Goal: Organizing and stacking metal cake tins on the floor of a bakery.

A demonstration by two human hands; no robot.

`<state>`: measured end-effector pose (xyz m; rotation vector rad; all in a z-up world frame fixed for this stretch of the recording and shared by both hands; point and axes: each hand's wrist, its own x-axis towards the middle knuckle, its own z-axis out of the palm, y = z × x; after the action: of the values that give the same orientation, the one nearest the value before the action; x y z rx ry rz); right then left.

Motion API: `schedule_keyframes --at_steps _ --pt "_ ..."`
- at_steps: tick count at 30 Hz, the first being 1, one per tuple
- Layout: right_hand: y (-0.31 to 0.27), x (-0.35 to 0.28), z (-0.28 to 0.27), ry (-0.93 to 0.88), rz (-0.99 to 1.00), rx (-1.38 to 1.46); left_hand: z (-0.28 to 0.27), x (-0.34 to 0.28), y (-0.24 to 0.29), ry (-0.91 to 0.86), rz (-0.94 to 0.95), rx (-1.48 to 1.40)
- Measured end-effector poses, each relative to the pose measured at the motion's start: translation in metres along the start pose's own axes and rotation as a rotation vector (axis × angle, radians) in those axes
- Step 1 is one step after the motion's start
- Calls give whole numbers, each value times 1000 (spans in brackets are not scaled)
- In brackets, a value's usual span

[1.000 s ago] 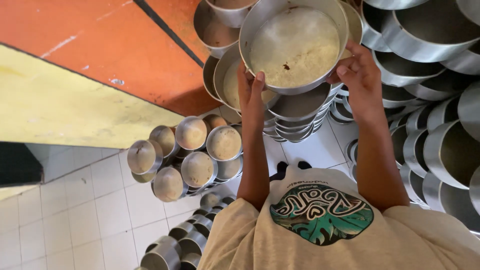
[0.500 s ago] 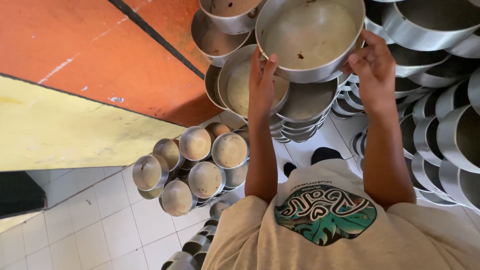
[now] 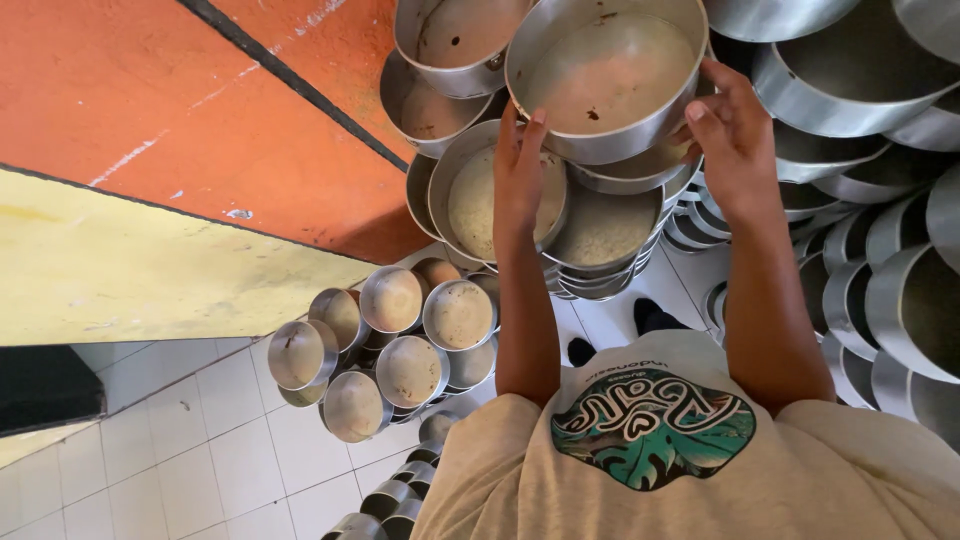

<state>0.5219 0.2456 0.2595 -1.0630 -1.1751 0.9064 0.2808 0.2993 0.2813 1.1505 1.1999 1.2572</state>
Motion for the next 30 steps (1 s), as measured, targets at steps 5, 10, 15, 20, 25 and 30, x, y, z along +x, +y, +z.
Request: schedule_keyframes --at_steps 5,10,15,20,25,30 --pt "-4 14 -5 2 62 -9 5 21 -23 -40 107 -78" --pt "-18 25 -5 -16 139 -54 10 27 -14 -71 91 -92" --pt "-20 28 -7 -47 115 -84 16 22 -4 -15 90 -11" --pt "-4 35 -12 -45 50 -211 18 29 -2 1 111 66" --pt "-4 41 -12 -52 16 -277 25 24 14 10 91 69" --pt "-6 43 -13 -38 27 -302 27 31 12 -4 48 54"
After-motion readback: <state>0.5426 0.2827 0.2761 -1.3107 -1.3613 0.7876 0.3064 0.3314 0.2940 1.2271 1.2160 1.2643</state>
